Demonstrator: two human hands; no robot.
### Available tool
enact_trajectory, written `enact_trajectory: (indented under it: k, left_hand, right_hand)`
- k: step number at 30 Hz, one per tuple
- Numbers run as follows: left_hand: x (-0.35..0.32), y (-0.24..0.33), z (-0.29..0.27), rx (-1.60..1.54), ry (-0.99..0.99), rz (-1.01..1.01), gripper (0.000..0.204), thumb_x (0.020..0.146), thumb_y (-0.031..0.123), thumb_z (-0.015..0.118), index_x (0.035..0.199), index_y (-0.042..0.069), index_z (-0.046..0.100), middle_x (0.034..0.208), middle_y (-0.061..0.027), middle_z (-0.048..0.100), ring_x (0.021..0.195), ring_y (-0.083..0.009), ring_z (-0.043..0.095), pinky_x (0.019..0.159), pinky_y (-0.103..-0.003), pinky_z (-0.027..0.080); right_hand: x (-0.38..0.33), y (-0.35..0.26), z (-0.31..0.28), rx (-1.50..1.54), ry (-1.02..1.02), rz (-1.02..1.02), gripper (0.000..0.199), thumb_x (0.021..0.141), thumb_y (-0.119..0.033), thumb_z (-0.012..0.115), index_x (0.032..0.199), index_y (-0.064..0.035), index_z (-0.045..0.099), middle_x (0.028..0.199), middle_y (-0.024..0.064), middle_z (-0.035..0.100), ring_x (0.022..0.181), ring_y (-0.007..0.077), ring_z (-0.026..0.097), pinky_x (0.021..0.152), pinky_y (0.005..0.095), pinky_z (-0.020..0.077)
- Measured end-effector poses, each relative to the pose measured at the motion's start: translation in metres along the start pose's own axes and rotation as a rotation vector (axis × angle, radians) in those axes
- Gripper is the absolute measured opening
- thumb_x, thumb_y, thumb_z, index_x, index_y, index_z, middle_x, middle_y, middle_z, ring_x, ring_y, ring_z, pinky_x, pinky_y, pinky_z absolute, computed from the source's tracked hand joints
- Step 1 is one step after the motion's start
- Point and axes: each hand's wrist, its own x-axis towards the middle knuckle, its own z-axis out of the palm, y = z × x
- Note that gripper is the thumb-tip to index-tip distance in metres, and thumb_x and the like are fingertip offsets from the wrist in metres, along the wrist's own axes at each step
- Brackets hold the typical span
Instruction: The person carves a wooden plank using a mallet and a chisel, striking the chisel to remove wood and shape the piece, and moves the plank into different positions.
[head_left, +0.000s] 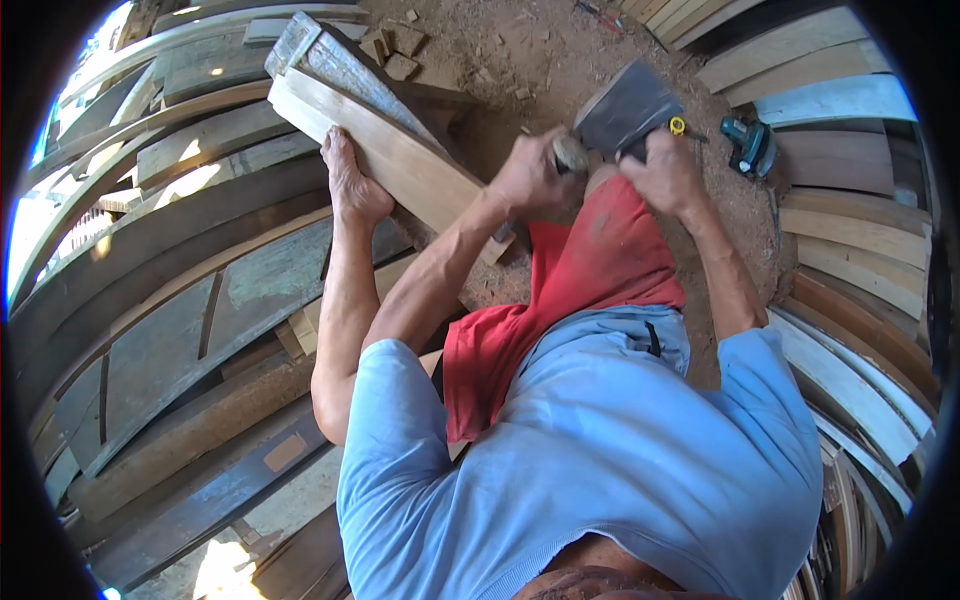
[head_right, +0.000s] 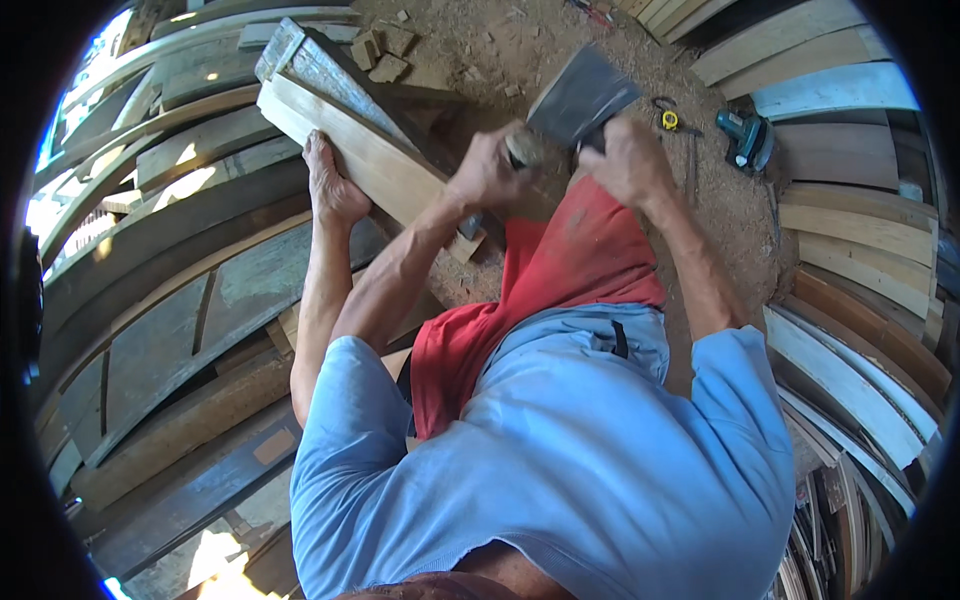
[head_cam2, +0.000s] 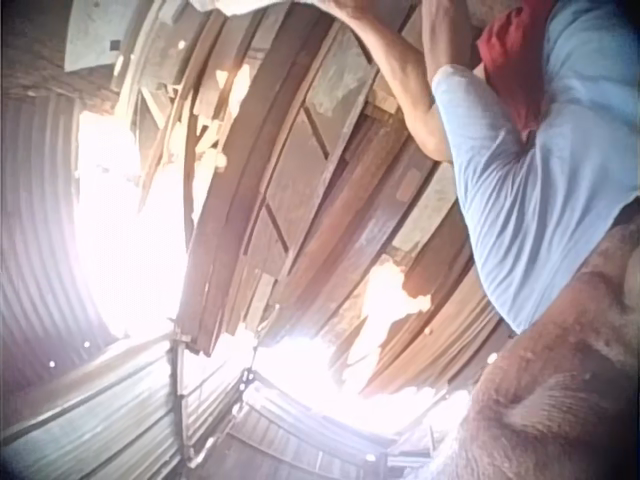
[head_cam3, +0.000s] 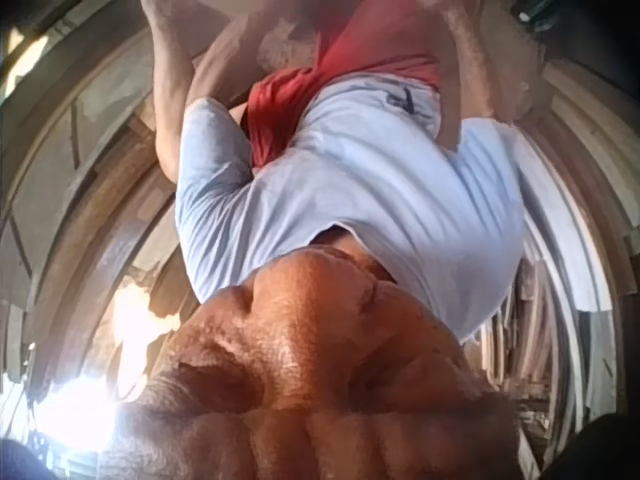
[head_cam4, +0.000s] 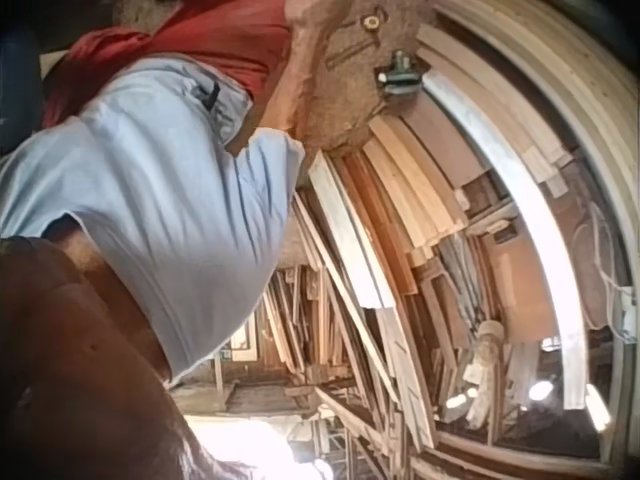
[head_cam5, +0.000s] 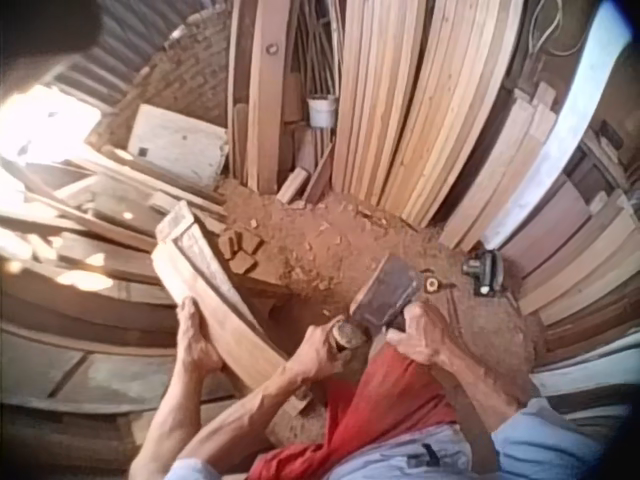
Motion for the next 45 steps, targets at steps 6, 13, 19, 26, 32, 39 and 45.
enact_trajectory:
  k: [6,13,19,26,32,39,45]
  left_hand:
    - [0.007,-0.005,-0.002,0.046,0.071,0.056,0.028,0.08,0.016,0.077,0.101,0.001,0.066,0.085,-0.0173,0.072,0.081,-0.0279,0.075,0.074,-0.037,0.056]
    - [-0.033,-0.055,0.001,0.094,0.013,-0.014,0.027,0.079,0.013,0.074,0.102,0.002,0.066,0.082,-0.0153,0.071,0.076,-0.0289,0.072,0.076,-0.038,0.056]
    - [-0.001,0.006,-0.018,-0.078,0.191,-0.081,0.017,0.085,0.015,0.073,0.09,0.003,0.062,0.073,-0.0015,0.065,0.068,-0.0075,0.058,0.066,-0.029,0.052]
    - [0.001,0.004,-0.009,-0.048,0.186,-0.062,0.015,0.086,0.013,0.073,0.091,0.003,0.062,0.075,-0.001,0.066,0.072,-0.0052,0.059,0.068,-0.027,0.052]
    - [-0.003,-0.002,-0.007,-0.084,0.175,0.006,0.019,0.084,0.013,0.075,0.093,0.002,0.063,0.077,-0.0023,0.067,0.073,-0.0054,0.06,0.069,-0.027,0.053]
    - [-0.011,0.006,0.011,-0.03,0.112,0.137,0.031,0.079,0.011,0.075,0.106,0.001,0.065,0.084,-0.0109,0.072,0.076,-0.0121,0.065,0.075,-0.032,0.056]
    - [-0.01,-0.012,0.005,0.019,0.052,0.052,0.033,0.077,0.015,0.077,0.105,0.001,0.064,0.084,-0.0117,0.071,0.074,-0.0173,0.069,0.075,-0.032,0.056]
  right_hand:
    - [0.019,0.0,-0.017,0.234,0.212,0.173,0.02,0.087,-0.018,0.069,0.085,0.0019,0.069,0.077,0.0196,0.07,0.07,0.0355,0.069,0.066,0.0434,0.0535]
    - [-0.047,0.054,0.059,0.021,-0.179,0.076,0.031,0.085,-0.023,0.07,0.105,0.0008,0.07,0.093,0.0262,0.072,0.088,0.0414,0.071,0.079,0.0437,0.0554]
    - [-0.015,0.006,-0.013,0.173,-0.056,0.179,0.029,0.087,-0.022,0.072,0.103,0.0011,0.071,0.089,0.0169,0.074,0.08,0.0264,0.071,0.074,0.0386,0.0545]
    - [-0.007,-0.008,-0.072,0.267,0.142,0.252,0.021,0.09,-0.023,0.074,0.092,-0.0024,0.071,0.073,0.0016,0.067,0.062,0.0091,0.061,0.056,0.0294,0.0489]
    - [0.003,-0.036,-0.088,0.313,0.341,0.058,0.027,0.094,-0.024,0.074,0.078,-0.0041,0.068,0.064,-0.0009,0.063,0.054,0.0075,0.056,0.052,0.0276,0.0454]
    - [-0.012,0.0,-0.004,-0.164,-0.08,-0.151,0.026,0.083,-0.027,0.071,0.082,-0.0005,0.07,0.077,0.0225,0.069,0.073,0.0389,0.069,0.069,0.0476,0.0545]
    - [0.012,-0.038,-0.057,0.236,0.281,0.124,0.032,0.092,-0.031,0.071,0.081,-0.0006,0.07,0.07,0.0113,0.068,0.061,0.0222,0.064,0.06,0.0368,0.0519]
